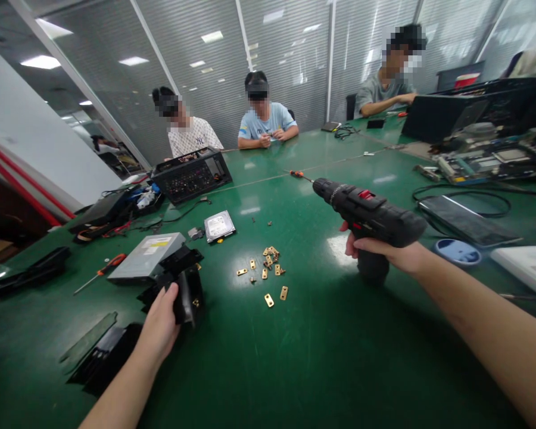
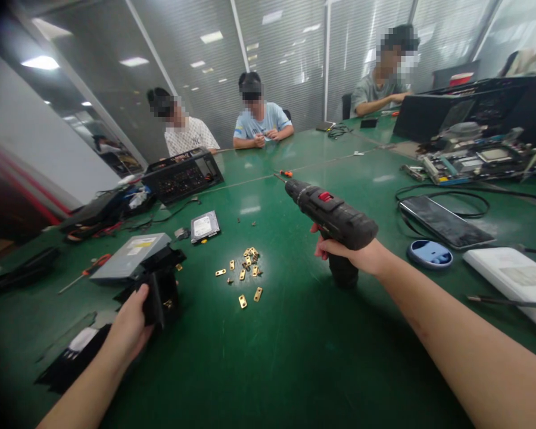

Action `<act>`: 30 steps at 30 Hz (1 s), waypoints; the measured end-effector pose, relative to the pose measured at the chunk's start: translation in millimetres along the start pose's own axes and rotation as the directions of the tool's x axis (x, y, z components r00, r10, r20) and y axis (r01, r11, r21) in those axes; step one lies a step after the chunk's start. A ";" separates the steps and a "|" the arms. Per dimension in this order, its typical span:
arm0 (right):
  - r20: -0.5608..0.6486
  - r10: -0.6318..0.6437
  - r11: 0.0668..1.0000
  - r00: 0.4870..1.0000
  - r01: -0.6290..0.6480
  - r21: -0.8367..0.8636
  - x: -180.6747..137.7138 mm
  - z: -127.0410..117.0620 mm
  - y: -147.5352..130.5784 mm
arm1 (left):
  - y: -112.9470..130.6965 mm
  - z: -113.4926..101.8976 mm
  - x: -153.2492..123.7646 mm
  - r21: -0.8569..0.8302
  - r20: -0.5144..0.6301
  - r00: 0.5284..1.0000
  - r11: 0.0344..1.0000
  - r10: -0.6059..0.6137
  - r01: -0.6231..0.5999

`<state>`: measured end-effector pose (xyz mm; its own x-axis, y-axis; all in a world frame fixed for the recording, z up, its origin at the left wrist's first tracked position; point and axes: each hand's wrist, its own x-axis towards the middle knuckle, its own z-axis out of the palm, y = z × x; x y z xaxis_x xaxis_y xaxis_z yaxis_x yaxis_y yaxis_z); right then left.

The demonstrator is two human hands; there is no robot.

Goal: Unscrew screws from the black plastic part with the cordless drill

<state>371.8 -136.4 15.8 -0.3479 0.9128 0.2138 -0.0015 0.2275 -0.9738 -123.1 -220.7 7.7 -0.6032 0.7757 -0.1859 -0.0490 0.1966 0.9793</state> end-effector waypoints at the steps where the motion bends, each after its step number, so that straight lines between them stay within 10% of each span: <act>1: -0.002 0.003 1.000 1.000 -0.003 0.009 -1.2 -0.2 0.8 | -2.9 6.1 0.4 -0.030 0.015 1.000 1.000 0.005 -0.005; 18: 0.186 -0.015 0.999 0.982 0.021 -0.026 -5.6 -9.5 -5.1 | 26.3 120.0 30.8 -0.196 0.266 0.954 0.977 0.140 -0.088; 30: 0.236 -0.089 0.990 0.968 0.112 -0.086 -6.7 -1.6 -11.2 | 45.3 173.6 70.3 -0.470 0.593 0.802 0.775 -0.077 0.422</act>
<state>375.7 -144.6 25.4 -0.5579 0.7829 0.2753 0.0404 0.3570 -0.9332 -29.5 -53.2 25.0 -0.0077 0.9623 -0.2719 -0.6664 0.1978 0.7188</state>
